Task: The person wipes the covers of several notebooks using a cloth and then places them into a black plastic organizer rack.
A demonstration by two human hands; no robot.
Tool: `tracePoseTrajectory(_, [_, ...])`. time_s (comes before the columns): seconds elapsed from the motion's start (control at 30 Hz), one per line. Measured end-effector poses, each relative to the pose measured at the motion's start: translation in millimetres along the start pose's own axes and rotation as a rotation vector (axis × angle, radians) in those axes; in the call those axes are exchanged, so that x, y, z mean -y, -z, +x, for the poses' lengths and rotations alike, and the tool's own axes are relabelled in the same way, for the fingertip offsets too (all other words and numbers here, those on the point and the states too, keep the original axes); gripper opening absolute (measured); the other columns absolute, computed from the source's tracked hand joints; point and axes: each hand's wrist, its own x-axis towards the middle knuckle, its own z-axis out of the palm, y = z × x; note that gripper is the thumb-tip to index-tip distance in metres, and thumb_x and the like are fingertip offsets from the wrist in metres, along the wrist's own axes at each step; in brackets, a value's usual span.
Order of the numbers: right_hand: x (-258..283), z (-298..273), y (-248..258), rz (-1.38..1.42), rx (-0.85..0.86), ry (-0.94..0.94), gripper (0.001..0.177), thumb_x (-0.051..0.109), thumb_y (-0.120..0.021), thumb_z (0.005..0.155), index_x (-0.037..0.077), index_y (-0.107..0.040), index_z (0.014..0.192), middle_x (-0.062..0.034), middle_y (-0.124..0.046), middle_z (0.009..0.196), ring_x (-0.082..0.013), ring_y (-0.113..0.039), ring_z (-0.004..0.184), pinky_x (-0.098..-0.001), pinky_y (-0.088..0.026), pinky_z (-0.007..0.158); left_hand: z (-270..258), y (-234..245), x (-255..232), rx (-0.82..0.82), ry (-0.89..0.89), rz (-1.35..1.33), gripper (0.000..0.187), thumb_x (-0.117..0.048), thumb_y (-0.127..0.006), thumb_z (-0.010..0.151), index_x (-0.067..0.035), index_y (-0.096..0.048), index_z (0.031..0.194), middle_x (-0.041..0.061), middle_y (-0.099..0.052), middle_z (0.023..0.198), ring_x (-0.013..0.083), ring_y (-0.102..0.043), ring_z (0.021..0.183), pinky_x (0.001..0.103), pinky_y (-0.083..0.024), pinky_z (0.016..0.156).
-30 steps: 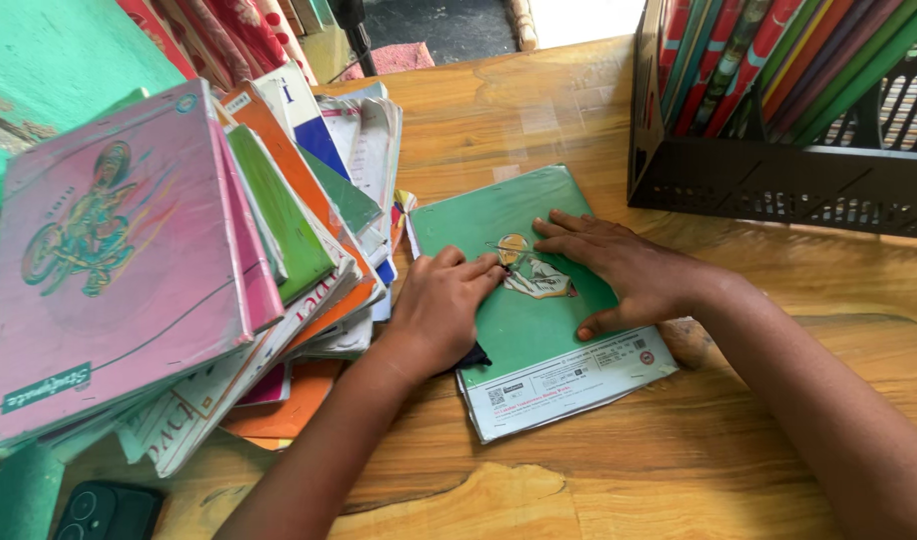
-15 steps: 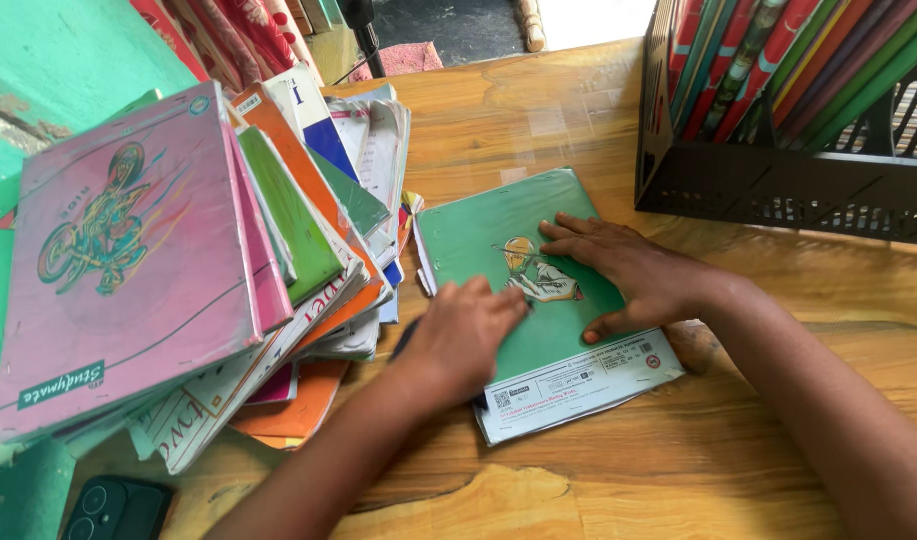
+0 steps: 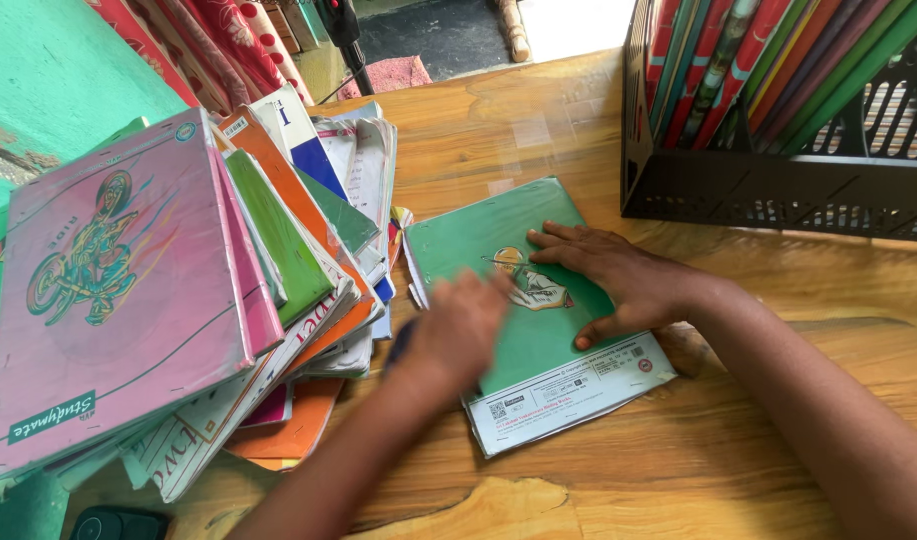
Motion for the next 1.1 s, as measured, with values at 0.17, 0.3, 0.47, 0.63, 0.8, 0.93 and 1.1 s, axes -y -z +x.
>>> tracePoseTrajectory(0.17, [-5, -1, -5, 0.018, -0.033, -0.005, 0.122, 0.057, -0.09, 0.058, 0.014, -0.029, 0.155, -0.0086, -0.016, 0.17, -0.0281, -0.008, 0.158, -0.0473, -0.013, 0.126, -6, -2, -49, -0.08, -0.205, -0.226, 0.053, -0.003, -0.055, 0.076, 0.003, -0.063, 0.128, 0.015, -0.059, 0.142, 0.0314, -0.056, 0.108, 0.047, -0.044, 0.089])
tracePoseTrajectory(0.3, [-10, 1, -14, 0.058, -0.1, -0.022, 0.145, 0.055, -0.093, 0.058, 0.006, 0.0, 0.158, -0.0205, 0.0, 0.169, -0.0348, -0.002, 0.156, -0.0464, -0.01, 0.124, 23, -8, -14, -0.129, 0.01, -0.109, 0.044, -0.003, -0.053, 0.08, 0.001, -0.062, 0.123, 0.017, -0.056, 0.144, 0.0335, -0.053, 0.114, 0.046, -0.044, 0.096])
tracePoseTrajectory(0.47, [-9, 6, -19, 0.125, -0.107, -0.097, 0.158, 0.051, -0.095, 0.057, 0.004, 0.02, 0.155, -0.0276, 0.008, 0.166, -0.0377, 0.001, 0.156, -0.0418, -0.011, 0.125, 58, -18, 32, -0.169, 0.275, 0.028, 0.055, -0.007, -0.055, 0.081, 0.006, -0.056, 0.135, 0.015, -0.051, 0.139, 0.0363, -0.047, 0.116, 0.048, -0.041, 0.099])
tracePoseTrajectory(0.63, [-9, 5, -19, 0.214, -0.182, -0.045, 0.167, 0.044, -0.098, 0.053, 0.005, 0.03, 0.152, -0.0283, 0.02, 0.166, -0.0374, 0.007, 0.157, -0.0419, -0.009, 0.126, 91, -28, 30, -0.249, 0.134, -0.009, 0.054, -0.003, -0.059, 0.076, 0.002, -0.061, 0.13, 0.014, -0.053, 0.14, 0.0345, -0.048, 0.123, 0.047, -0.039, 0.104])
tracePoseTrajectory(0.8, [-15, 5, -21, 0.157, -0.315, -0.01, 0.176, 0.046, -0.103, 0.044, 0.008, 0.033, 0.15, -0.0286, 0.028, 0.162, -0.0409, 0.018, 0.155, -0.0471, -0.005, 0.126, 92, -11, -24, -0.044, 0.04, -0.278, 0.056, -0.006, -0.068, 0.069, 0.0, -0.064, 0.124, 0.012, -0.057, 0.13, 0.0341, -0.048, 0.12, 0.046, -0.038, 0.105])
tracePoseTrajectory(0.93, [-13, 5, -19, 0.209, -0.323, -0.017, 0.177, 0.048, -0.102, 0.042, 0.01, 0.033, 0.151, -0.0285, 0.028, 0.163, -0.0409, 0.017, 0.156, -0.0475, -0.008, 0.126, 46, 0, -45, -0.07, -0.119, -0.298, 0.051, -0.001, -0.063, 0.072, 0.001, -0.066, 0.122, 0.013, -0.057, 0.133, 0.0341, -0.048, 0.119, 0.045, -0.039, 0.107])
tracePoseTrajectory(1.1, [-12, 7, -19, 0.199, -0.295, -0.054, 0.176, 0.05, -0.101, 0.042, 0.009, 0.027, 0.154, -0.0271, 0.021, 0.165, -0.0394, 0.013, 0.157, -0.0459, -0.008, 0.127, -22, 11, -28, -0.077, -0.105, -0.177, 0.057, 0.001, -0.054, 0.079, 0.001, -0.062, 0.135, 0.012, -0.054, 0.144, 0.0312, -0.048, 0.127, 0.045, -0.04, 0.109])
